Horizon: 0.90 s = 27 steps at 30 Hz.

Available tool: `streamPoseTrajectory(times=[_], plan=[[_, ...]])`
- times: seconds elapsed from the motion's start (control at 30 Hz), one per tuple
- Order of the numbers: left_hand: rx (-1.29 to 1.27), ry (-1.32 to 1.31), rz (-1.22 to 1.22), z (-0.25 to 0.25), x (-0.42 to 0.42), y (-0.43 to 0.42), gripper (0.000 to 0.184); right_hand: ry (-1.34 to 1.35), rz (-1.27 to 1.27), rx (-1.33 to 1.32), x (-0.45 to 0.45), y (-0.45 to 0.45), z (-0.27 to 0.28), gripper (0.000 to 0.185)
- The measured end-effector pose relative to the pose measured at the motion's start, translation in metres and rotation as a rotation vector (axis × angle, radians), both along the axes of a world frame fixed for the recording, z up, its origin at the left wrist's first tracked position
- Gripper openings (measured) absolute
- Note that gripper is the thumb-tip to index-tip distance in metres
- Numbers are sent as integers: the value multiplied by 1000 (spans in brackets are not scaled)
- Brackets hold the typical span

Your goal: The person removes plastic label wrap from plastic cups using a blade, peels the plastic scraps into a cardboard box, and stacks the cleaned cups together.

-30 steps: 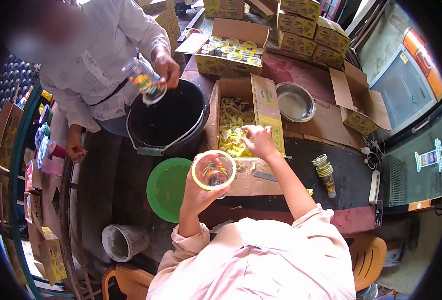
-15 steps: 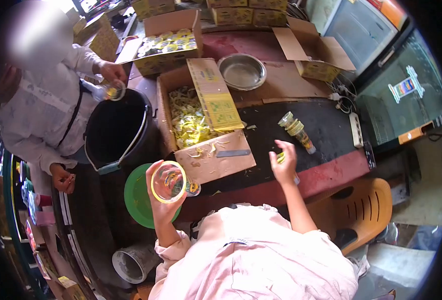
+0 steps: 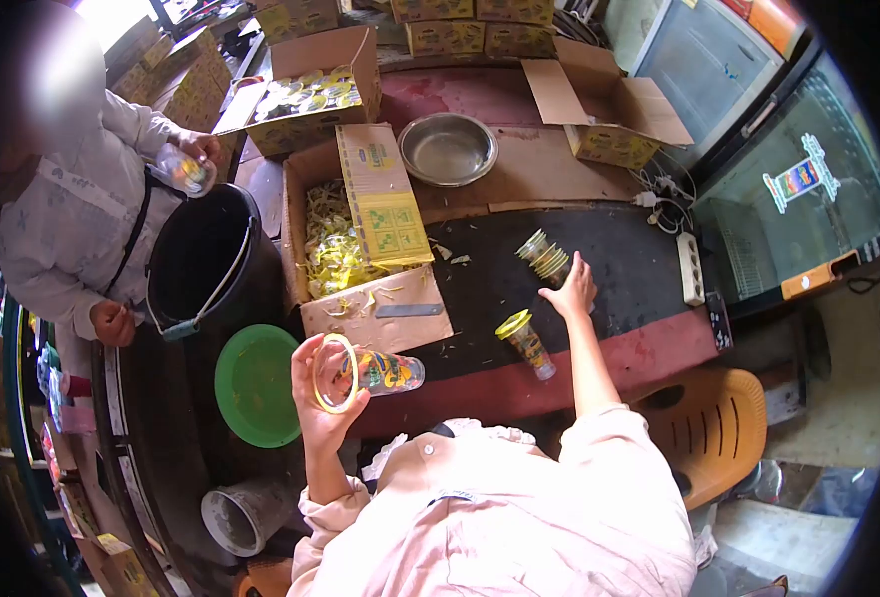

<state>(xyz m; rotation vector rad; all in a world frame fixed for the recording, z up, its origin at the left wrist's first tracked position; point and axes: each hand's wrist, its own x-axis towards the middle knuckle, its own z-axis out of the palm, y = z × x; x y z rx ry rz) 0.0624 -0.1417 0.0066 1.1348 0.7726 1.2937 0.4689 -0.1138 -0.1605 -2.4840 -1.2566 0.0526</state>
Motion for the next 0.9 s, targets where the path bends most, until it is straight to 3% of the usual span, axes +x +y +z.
streamPoseTrajectory(times=[0.1,0.2,0.23,0.37,0.53,0.73,0.77,0.8,0.9], plan=[[-33,-16,33,-8,29,-7,71,-5,100,-149,19,23,-13,117],[-92,22,82,-11,66,-9,67,66,126,-198,25,33,-26,110],[-121,13,88,-15,79,-7,66,147,125,-99,30,35,-35,95],[-79,143,188,-34,129,9,59,242,329,266,32,20,-24,75],[19,107,287,-18,183,32,61,357,660,508,17,-23,38,77],[210,439,-64,-26,231,35,70,390,772,555,12,-53,99,83],[384,770,-97,-21,235,27,73,371,793,547,10,-57,109,84],[291,586,-182,-17,239,20,73,352,815,538,10,-60,115,86],[401,903,-303,9,219,35,69,386,861,474,19,-67,127,92]])
